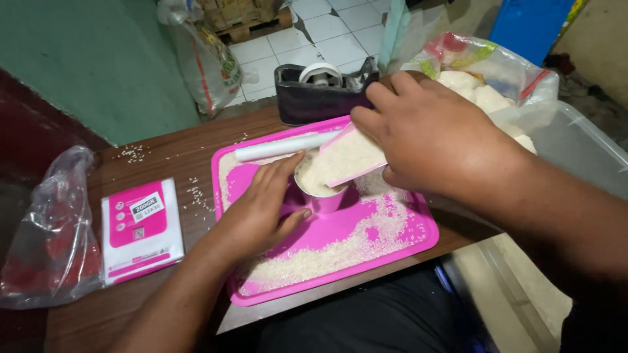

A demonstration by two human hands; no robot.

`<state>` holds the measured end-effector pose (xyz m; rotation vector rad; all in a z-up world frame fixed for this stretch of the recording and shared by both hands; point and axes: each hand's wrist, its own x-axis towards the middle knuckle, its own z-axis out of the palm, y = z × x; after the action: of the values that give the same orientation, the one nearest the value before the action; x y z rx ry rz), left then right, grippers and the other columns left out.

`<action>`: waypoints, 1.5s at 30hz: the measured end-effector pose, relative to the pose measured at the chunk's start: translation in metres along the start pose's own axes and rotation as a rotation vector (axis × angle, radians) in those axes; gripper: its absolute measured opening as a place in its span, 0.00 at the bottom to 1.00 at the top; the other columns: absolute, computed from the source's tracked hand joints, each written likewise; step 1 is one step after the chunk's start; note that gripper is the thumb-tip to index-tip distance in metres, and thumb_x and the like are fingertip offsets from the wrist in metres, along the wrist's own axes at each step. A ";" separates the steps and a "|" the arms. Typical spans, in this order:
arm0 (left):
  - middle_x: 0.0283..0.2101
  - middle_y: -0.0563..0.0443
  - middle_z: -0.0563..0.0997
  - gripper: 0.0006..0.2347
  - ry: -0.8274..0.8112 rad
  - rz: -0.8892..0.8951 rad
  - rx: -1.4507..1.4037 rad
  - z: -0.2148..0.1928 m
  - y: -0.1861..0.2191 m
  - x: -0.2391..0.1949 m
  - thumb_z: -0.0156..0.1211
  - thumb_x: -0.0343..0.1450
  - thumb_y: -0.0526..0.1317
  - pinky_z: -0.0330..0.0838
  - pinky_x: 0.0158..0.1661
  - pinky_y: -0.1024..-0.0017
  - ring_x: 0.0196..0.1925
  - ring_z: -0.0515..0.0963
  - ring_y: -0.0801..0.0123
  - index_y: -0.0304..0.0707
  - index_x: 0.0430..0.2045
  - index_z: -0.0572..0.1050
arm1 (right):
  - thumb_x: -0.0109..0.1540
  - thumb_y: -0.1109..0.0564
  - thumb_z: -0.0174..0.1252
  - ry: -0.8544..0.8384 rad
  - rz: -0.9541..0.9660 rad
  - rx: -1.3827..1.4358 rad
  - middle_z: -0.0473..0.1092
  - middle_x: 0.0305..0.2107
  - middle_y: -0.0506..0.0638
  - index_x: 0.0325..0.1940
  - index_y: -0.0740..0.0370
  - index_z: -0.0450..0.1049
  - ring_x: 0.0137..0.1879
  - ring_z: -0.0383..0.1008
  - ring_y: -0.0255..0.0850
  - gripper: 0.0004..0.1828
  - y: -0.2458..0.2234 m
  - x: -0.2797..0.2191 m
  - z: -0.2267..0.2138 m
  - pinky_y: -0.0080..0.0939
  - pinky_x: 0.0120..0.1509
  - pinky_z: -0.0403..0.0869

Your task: Bagging rice into small plastic bags using a metal scoop and a tray.

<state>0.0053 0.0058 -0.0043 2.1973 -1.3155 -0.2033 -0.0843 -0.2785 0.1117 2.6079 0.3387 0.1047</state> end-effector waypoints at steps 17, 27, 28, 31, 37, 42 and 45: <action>0.79 0.31 0.65 0.42 0.024 0.055 0.035 0.008 -0.016 0.002 0.69 0.77 0.49 0.64 0.71 0.44 0.78 0.64 0.41 0.35 0.83 0.50 | 0.62 0.51 0.57 0.204 0.028 -0.250 0.73 0.53 0.51 0.81 0.44 0.72 0.60 0.72 0.52 0.39 0.009 -0.033 -0.029 0.53 0.65 0.73; 0.77 0.30 0.68 0.42 0.043 0.068 0.063 0.009 -0.017 0.001 0.72 0.74 0.46 0.63 0.72 0.44 0.77 0.66 0.40 0.36 0.83 0.53 | 0.51 0.30 0.74 -0.466 0.613 0.122 0.73 0.60 0.55 0.66 0.50 0.68 0.60 0.83 0.60 0.46 0.076 -0.124 0.046 0.64 0.55 0.84; 0.76 0.30 0.70 0.43 0.033 0.039 0.092 0.012 -0.017 0.005 0.73 0.73 0.47 0.62 0.71 0.41 0.77 0.67 0.39 0.37 0.83 0.54 | 0.55 0.32 0.74 -0.670 0.800 0.201 0.73 0.64 0.54 0.69 0.47 0.67 0.64 0.84 0.59 0.44 0.085 -0.135 0.053 0.64 0.55 0.84; 0.78 0.30 0.67 0.46 0.006 -0.005 0.135 0.006 -0.005 0.006 0.72 0.72 0.53 0.60 0.73 0.41 0.79 0.64 0.39 0.35 0.84 0.52 | 0.53 0.36 0.80 -0.764 0.877 0.265 0.76 0.66 0.59 0.72 0.52 0.67 0.65 0.87 0.62 0.49 0.114 -0.183 0.122 0.63 0.59 0.85; 0.80 0.28 0.64 0.48 0.040 0.054 0.215 0.013 -0.016 0.005 0.69 0.72 0.51 0.60 0.74 0.42 0.80 0.63 0.37 0.35 0.86 0.47 | 0.39 0.38 0.98 -1.220 0.782 0.216 0.89 0.55 0.44 0.75 0.41 0.69 0.55 0.92 0.46 0.66 0.125 -0.268 0.338 0.49 0.52 0.85; 0.79 0.31 0.66 0.48 0.033 0.041 0.224 0.012 -0.015 0.007 0.69 0.72 0.52 0.60 0.73 0.44 0.79 0.65 0.39 0.37 0.87 0.47 | 0.43 0.38 0.95 -1.117 0.662 0.320 0.84 0.55 0.47 0.71 0.46 0.67 0.56 0.88 0.48 0.60 0.096 -0.284 0.390 0.51 0.51 0.84; 0.82 0.33 0.63 0.49 0.006 0.008 0.217 0.013 -0.014 0.007 0.69 0.72 0.53 0.60 0.73 0.43 0.80 0.63 0.40 0.39 0.87 0.45 | 0.50 0.43 0.90 -1.002 0.693 0.468 0.83 0.55 0.47 0.70 0.48 0.66 0.50 0.89 0.47 0.52 0.075 -0.248 0.324 0.50 0.45 0.82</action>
<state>0.0147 -0.0002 -0.0217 2.3684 -1.3995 -0.0519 -0.2631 -0.5593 -0.1354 2.6853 -0.9797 -1.1120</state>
